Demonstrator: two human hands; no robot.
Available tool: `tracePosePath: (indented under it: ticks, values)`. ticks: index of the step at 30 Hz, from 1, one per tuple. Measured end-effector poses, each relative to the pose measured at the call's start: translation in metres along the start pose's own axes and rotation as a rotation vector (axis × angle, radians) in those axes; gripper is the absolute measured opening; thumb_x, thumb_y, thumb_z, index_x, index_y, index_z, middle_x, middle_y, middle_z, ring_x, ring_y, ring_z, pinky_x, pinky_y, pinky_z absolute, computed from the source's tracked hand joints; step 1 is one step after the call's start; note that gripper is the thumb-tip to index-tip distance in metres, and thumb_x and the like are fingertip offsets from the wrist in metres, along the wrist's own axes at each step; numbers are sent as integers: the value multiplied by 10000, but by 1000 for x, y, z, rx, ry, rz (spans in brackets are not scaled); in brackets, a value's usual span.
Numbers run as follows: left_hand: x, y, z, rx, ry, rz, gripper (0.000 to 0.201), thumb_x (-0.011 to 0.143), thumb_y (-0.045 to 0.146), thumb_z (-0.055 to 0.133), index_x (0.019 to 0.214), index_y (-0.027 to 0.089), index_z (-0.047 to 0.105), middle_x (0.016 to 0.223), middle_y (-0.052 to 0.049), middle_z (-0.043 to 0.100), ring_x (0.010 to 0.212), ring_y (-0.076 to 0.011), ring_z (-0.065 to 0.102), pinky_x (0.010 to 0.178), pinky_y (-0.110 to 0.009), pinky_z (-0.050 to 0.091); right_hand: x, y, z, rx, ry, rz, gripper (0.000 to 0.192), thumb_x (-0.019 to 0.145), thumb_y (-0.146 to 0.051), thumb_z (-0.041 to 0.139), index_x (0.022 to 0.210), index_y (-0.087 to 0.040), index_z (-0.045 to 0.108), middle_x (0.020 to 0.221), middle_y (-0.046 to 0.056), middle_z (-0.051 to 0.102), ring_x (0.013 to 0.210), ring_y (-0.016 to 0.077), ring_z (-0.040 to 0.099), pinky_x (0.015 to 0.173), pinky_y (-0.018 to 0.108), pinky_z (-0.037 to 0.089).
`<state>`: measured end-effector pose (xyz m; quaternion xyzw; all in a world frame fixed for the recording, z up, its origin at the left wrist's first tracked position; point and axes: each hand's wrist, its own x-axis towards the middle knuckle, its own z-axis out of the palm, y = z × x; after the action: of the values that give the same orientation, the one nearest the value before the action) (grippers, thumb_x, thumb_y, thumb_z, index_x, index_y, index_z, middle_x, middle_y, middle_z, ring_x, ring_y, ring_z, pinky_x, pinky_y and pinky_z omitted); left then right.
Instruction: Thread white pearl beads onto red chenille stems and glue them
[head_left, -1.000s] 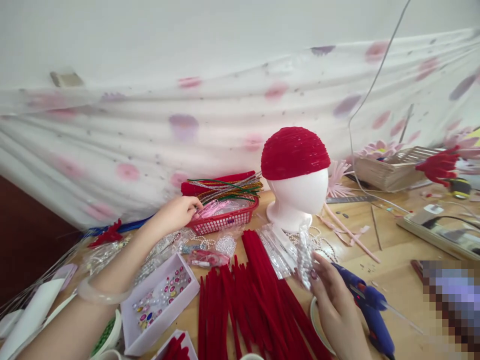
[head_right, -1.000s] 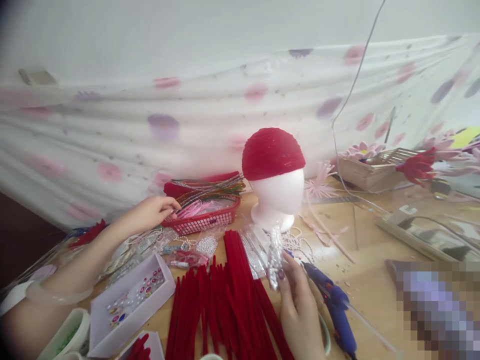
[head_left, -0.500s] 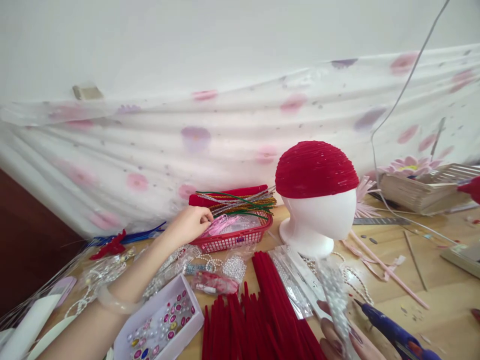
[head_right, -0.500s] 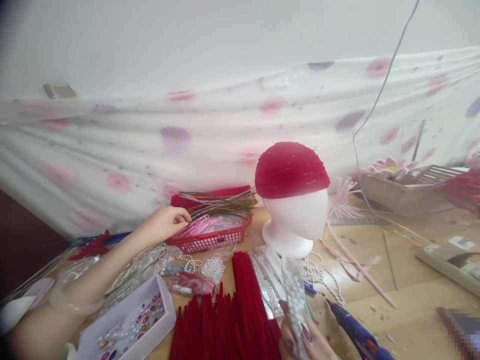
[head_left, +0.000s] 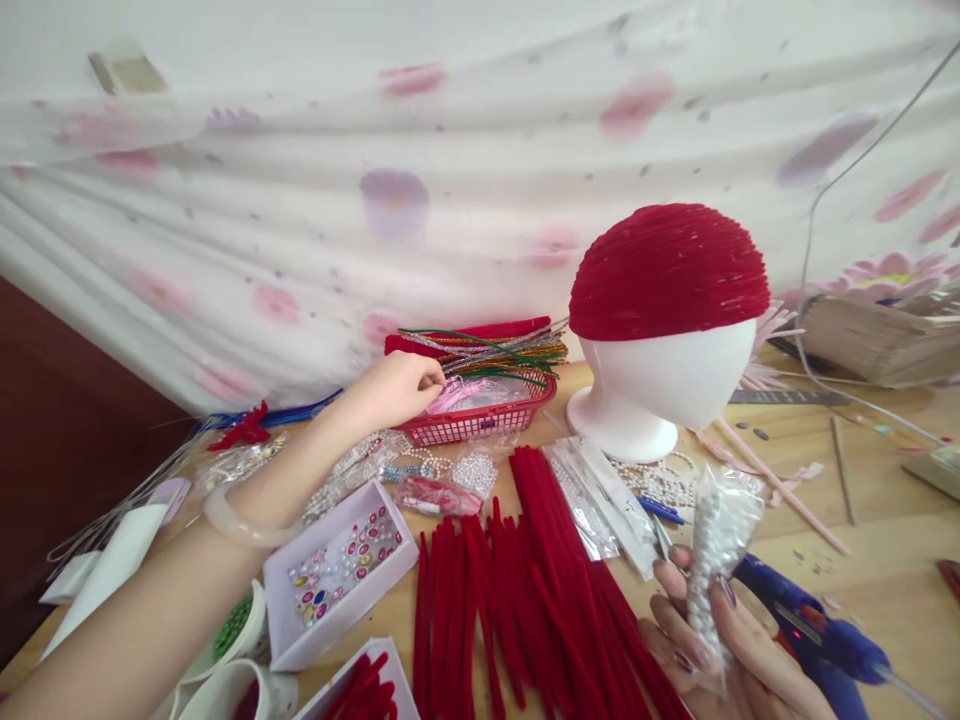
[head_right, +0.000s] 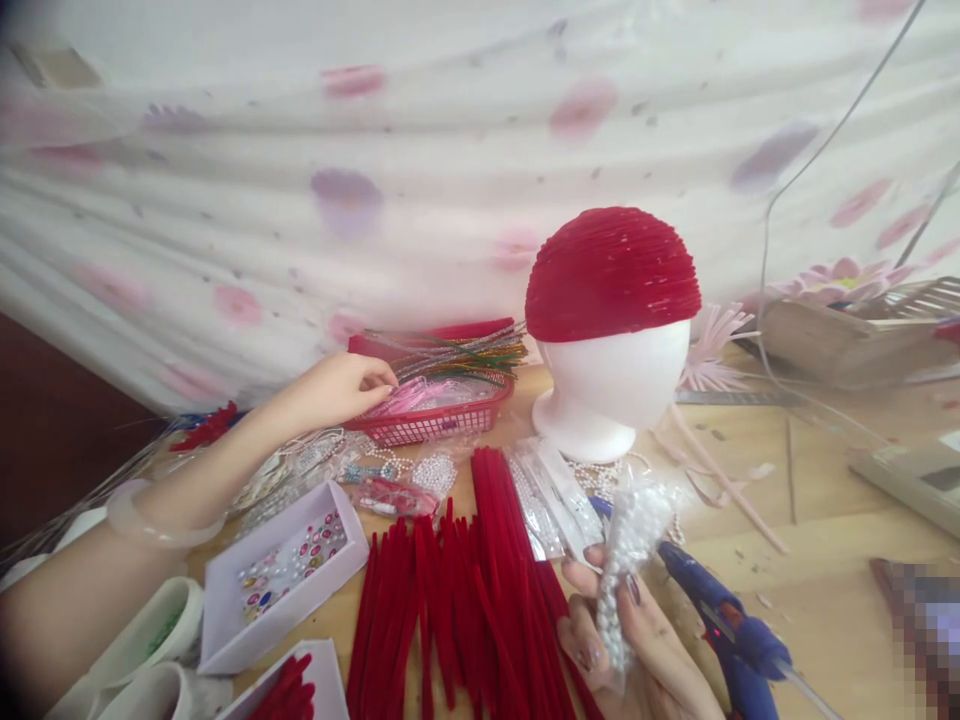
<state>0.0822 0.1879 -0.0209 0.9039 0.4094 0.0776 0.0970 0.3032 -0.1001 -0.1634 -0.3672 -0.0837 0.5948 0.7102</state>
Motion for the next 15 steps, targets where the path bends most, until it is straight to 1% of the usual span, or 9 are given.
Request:
tracePosePath:
  ticks: [2,4,7,9,10,12,15]
  values:
    - [-4,6,-1,1,-26,22,265,823,194,520,973,153,735,937,-78,784,870,-214,724,769,-292,521,0,0,5,13,-7,-11,243,767,-351,800,973,-255,715,742,15,611,546,107,484,543,250,552]
    - [-10,12,3,1,-83,57,267,829,181,521,983,161,739,932,-64,786,844,-195,724,757,-274,517,-1,0,9,32,-14,-25,237,769,-328,800,978,-250,722,794,28,652,536,100,478,547,254,553]
    - [-18,15,19,16,-235,133,248,814,142,549,926,194,764,907,-28,793,818,-177,724,763,-252,508,-1,-1,12,71,-31,-9,224,776,-316,796,979,-249,730,798,34,673,527,96,482,538,243,544]
    - [-22,14,34,37,-330,173,261,803,109,556,910,205,774,936,-27,795,859,-184,726,796,-248,505,-2,-2,15,87,-35,-3,233,765,-325,808,972,-242,738,790,39,682,530,98,498,533,235,543]
    - [-23,13,42,51,-363,185,275,803,97,552,925,204,775,966,-36,793,890,-192,726,813,-251,505,-3,-2,17,87,-21,-11,253,754,-325,820,979,-238,742,795,42,688,542,103,513,539,231,546]
    - [-25,12,56,79,-405,199,289,805,87,550,963,189,769,1012,-66,786,930,-213,723,825,-263,510,-5,-2,25,80,50,-44,311,726,-306,849,1010,-235,747,860,56,715,606,121,560,570,223,557]
    - [-25,15,66,105,-430,230,273,812,93,551,964,173,762,1024,-96,779,949,-239,722,830,-287,517,-8,-3,37,68,134,-80,438,663,-241,894,1073,-255,741,1031,66,733,734,146,619,640,223,572]
